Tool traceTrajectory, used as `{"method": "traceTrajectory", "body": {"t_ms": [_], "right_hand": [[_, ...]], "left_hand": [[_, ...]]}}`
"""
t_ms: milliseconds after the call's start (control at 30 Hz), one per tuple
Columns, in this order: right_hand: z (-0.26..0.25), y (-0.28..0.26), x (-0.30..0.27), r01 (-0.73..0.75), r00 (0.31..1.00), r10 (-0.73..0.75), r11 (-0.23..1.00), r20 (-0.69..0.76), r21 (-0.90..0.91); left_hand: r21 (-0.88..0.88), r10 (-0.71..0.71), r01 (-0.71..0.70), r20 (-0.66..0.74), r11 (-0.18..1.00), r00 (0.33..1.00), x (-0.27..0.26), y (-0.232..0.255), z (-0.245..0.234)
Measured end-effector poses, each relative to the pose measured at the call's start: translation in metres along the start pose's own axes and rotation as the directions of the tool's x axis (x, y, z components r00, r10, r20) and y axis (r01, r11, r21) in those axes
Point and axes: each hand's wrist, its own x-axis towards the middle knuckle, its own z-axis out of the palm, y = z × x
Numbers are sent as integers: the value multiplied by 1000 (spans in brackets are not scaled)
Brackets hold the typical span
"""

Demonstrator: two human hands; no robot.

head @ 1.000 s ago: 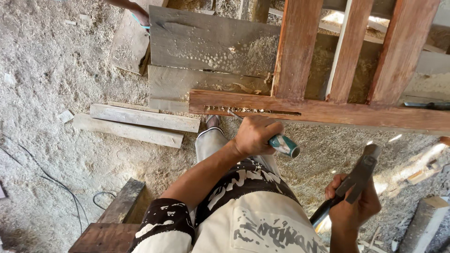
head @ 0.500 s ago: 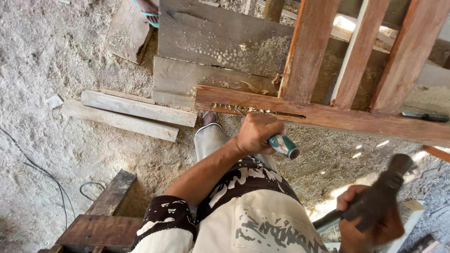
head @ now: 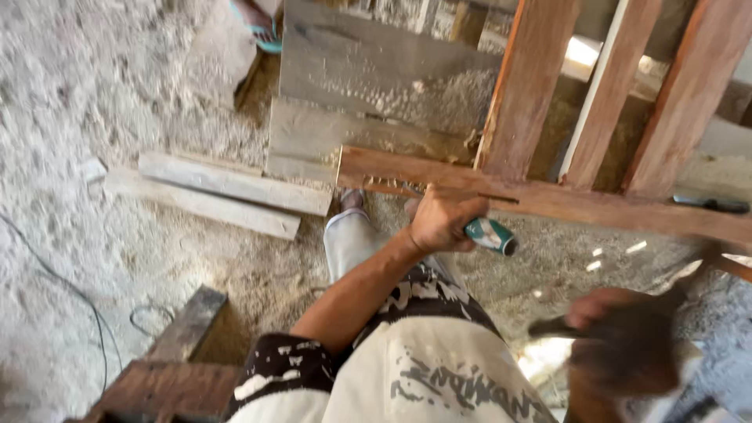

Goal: The person uses a chisel and hammer to carve a rectangular recess into a wooden frame. They repeatedly strike the chisel to remove wood chips and deepen the groove along the frame.

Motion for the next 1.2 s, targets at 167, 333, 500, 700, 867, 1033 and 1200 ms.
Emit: {"method": "traceTrajectory", "body": {"t_ms": [167, 333, 500, 700, 867, 1033, 1200], "right_hand": [[26, 10, 11, 26, 999, -24, 997, 38, -76], [48, 4, 14, 103, 994, -85, 925, 67, -366], [3, -60, 33, -211, 896, 409, 737, -174, 642], [51, 54, 15, 114, 992, -95, 946, 77, -303], [11, 48, 11, -213, 919, 282, 943, -277, 255], [17, 14, 30, -319, 872, 401, 901, -282, 294], [24, 25, 31, -376, 841, 458, 878, -289, 295]], "left_hand": [[1, -2, 2, -4, 1000, 1000, -3, -7, 6], [56, 65, -63, -35, 996, 997, -8, -11, 16], [141, -19, 7, 78, 990, 997, -8, -7, 24], [172, 59, -63, 30, 983, 998, -1, -18, 28], [207, 73, -93, 102, 974, 992, -4, -29, 59], [375, -387, 222, 453, 900, 803, 12, -53, 105], [430, -435, 229, 475, 873, 765, 25, -72, 124]]}}
